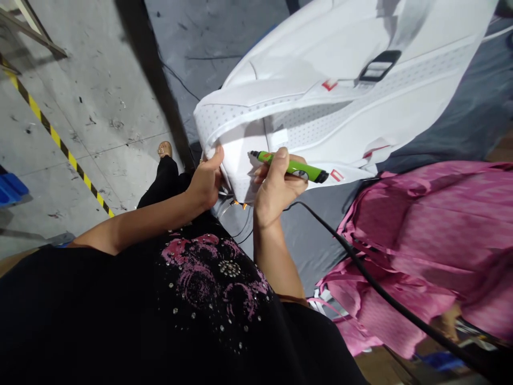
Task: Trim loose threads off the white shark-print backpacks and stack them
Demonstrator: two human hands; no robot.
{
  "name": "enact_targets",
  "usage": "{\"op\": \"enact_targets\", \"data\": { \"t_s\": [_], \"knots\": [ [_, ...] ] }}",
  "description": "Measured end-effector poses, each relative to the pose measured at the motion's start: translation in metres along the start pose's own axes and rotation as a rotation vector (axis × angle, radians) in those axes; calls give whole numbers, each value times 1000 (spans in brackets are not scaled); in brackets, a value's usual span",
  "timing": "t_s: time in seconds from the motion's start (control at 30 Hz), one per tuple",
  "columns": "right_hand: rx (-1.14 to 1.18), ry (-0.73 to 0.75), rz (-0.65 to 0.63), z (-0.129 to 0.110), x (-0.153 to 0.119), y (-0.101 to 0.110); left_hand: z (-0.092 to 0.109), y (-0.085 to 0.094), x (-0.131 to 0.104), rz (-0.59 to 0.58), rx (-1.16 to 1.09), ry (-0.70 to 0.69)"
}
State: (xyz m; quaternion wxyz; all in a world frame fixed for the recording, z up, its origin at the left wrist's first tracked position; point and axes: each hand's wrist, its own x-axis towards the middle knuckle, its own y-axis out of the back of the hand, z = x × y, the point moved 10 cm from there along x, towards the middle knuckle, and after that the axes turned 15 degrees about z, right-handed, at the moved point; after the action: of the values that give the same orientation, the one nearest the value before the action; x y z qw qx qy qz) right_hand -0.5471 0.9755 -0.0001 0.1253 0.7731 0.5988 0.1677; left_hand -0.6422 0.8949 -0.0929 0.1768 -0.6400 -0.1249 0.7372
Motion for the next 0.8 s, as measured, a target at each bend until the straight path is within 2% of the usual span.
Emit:
{"op": "enact_targets", "data": {
  "t_s": [0.2,0.53,0.7,0.8],
  "knots": [
    [-70,28,-79,-12,-16,-13,-2,1,4,-39,17,-14],
    [-113,79,-132,-12,-19,-18,-4,2,8,-64,37,-40],
    [-102,48,-141,-10,-20,-20,-5,2,8,-72,58,-45],
    [-77,65,-97,-16,-18,-16,-6,2,9,-69,73,-47]
  ]
}}
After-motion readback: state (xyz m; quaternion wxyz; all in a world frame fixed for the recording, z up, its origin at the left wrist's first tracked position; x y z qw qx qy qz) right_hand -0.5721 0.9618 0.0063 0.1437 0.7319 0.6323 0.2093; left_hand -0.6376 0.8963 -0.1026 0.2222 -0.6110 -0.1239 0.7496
